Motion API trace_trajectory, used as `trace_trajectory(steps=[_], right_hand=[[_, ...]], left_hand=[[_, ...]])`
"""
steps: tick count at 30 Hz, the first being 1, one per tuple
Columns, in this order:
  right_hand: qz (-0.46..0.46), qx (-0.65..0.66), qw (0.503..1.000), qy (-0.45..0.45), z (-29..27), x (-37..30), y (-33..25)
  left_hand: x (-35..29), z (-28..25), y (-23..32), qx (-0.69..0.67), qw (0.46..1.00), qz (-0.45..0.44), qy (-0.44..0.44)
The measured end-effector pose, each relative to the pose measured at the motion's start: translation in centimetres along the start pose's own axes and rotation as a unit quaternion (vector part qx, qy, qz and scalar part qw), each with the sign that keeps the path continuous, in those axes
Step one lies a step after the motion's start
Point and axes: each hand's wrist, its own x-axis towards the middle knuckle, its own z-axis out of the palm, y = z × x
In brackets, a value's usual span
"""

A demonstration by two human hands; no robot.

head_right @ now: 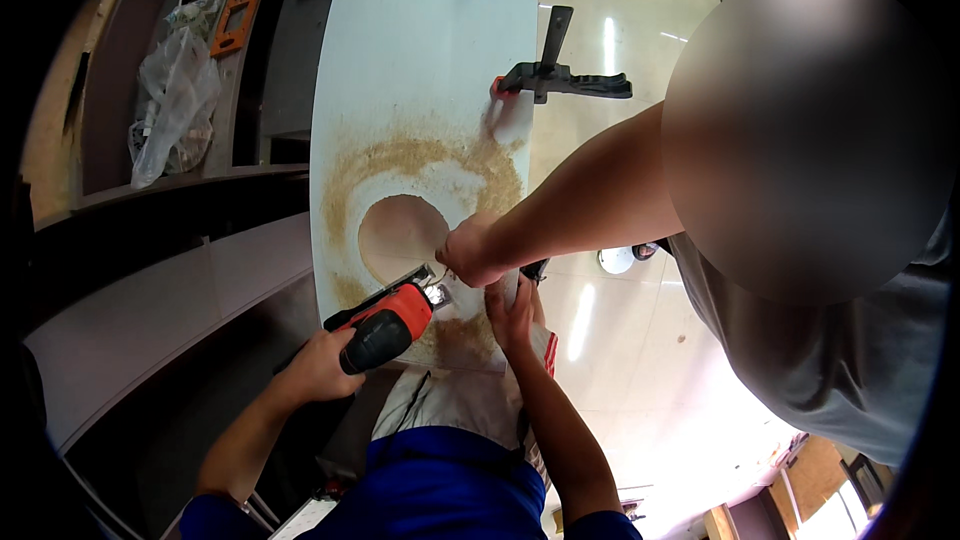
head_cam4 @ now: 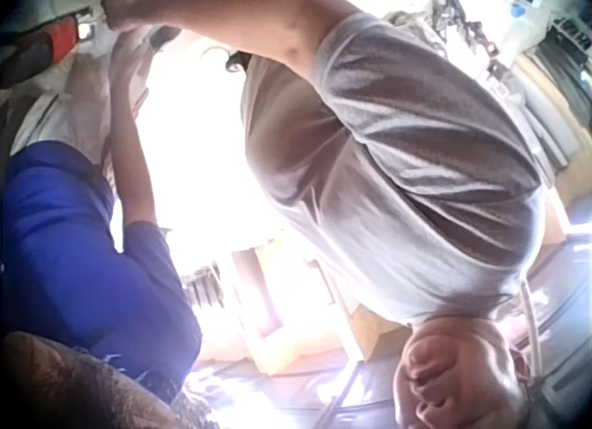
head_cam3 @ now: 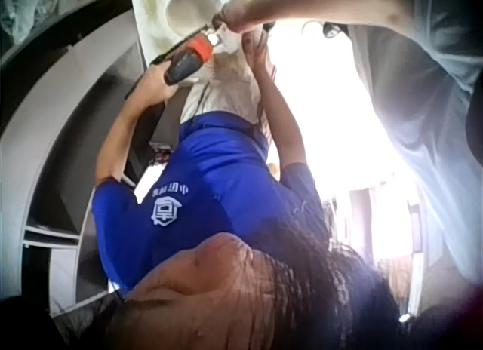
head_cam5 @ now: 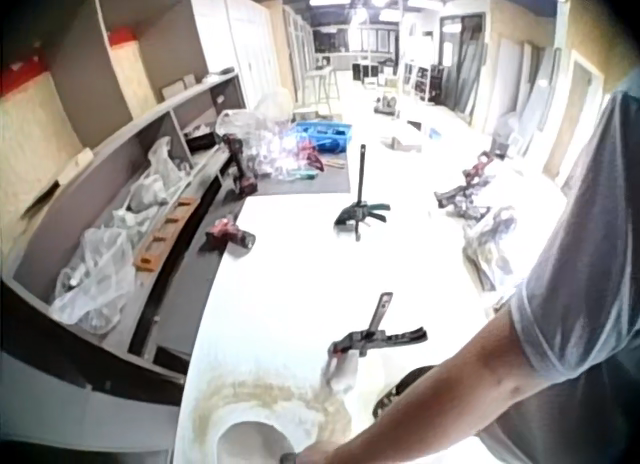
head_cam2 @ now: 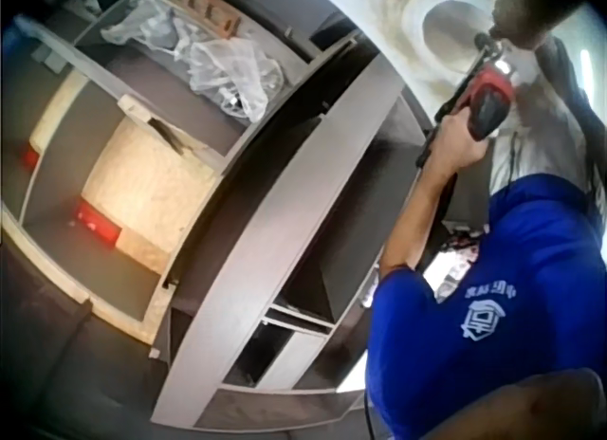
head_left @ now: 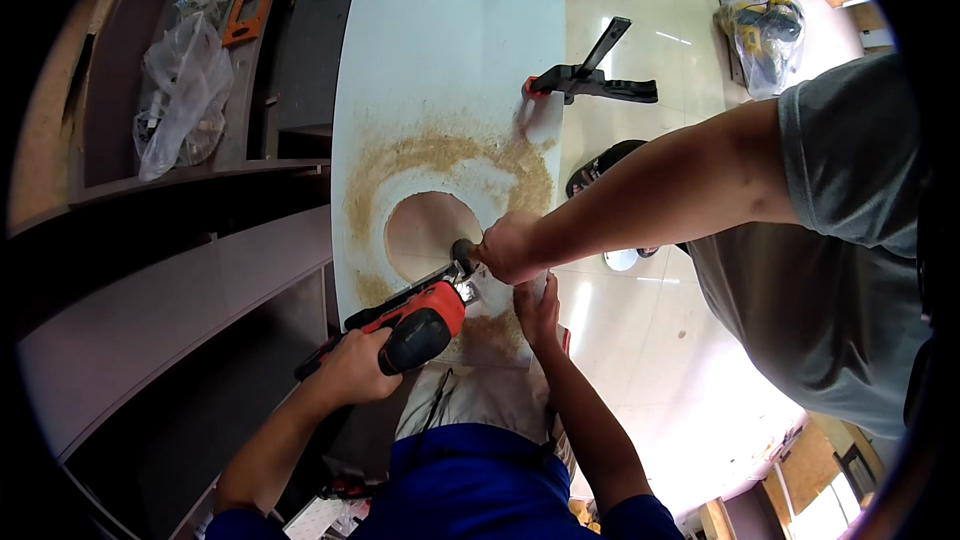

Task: The person uses a cordless drill to make a pilot hole in a white board, then switches to a jigsaw to cut a circular opening along a marked line. A second person briefly assists by holding the board and removing the cut piece.

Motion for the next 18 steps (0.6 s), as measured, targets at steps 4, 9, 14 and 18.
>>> trace_trajectory(steps=[4,9,14,18], right_hand=[[-0.007,0.044,0.999,-0.023,0.0,-0.2,-0.3],[0.054,0.071,0.994,-0.057,-0.8,-0.3,-2.8],[0.057,0.058,0.993,-0.083,-1.7,-0.1,-2.1],[0.098,0.149,0.980,-0.093,-2.1,-0.8,-3.0]], left_hand=[[-0.2,0.4,-0.8,0.012,1.000,-0.001,0.007],[-0.2,-0.3,0.5,0.012,1.000,-0.024,0.001],[0.0,-0.1,0.2,0.015,1.000,-0.010,0.009],[-0.4,-0.4,0.5,0.008,1.000,-0.009,-0.008]])
